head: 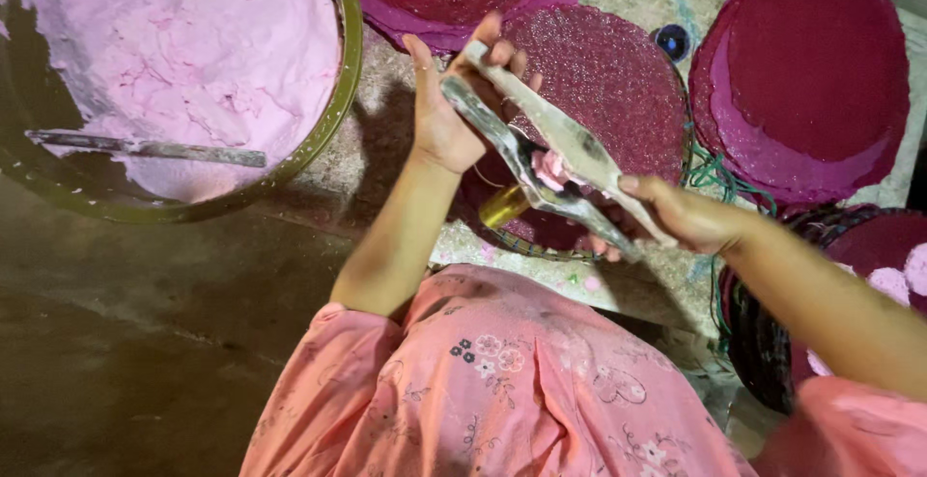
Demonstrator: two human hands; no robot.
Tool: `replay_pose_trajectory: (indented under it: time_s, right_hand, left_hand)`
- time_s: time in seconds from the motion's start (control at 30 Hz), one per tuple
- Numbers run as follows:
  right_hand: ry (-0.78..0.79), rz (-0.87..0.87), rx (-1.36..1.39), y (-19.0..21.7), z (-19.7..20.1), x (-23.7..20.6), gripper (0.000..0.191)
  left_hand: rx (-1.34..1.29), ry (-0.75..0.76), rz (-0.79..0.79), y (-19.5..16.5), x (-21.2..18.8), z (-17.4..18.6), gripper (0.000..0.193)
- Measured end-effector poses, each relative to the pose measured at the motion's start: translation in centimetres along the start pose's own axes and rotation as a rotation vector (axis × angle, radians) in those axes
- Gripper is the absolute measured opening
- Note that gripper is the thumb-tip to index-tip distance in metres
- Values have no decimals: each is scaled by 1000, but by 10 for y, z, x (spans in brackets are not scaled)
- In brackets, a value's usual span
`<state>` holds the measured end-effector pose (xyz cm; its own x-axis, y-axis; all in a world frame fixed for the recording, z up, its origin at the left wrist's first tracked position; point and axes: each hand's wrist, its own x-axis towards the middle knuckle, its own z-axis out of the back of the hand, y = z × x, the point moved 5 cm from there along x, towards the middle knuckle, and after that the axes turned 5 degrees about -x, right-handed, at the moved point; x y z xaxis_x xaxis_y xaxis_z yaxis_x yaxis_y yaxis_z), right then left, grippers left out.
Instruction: The person scoops pink paste from a large basin into a hand-held press mold, squeezes the press to form a round disc, and releases the molded disc onto a round tray with other finished discs, repeating the cycle. They occasionally use a small stick to scrape paste into the mold and reposition discs on the tray.
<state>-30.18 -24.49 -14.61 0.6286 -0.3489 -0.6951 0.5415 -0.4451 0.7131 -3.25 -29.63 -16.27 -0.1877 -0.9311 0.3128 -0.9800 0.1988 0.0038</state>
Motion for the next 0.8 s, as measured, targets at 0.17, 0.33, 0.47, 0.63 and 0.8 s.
replay_pose_trajectory:
  time_s: [0.17,0.33,0.47,0.63,0.8]
  right_hand:
    - [-261,-206,-422,47,18,7,80]
    - [-460,-138,-803,77,1,28,93]
    - [-422,-60,-722,80,-17,37,91]
    - [-451,-174,-740,76,-9,27,91]
    - [-637,-89,-983,87,3,22,81]
  left_hand:
    - [-88,-51,-202,-11,8,14,55]
    - [-100,5,-241,-43,8,19,50]
    - [-29,-14,-294,-50,0,20,48]
    - [-104,-195,-326,-28,1,34,44]
    - [-27,-270,-375,-23,20,40,47]
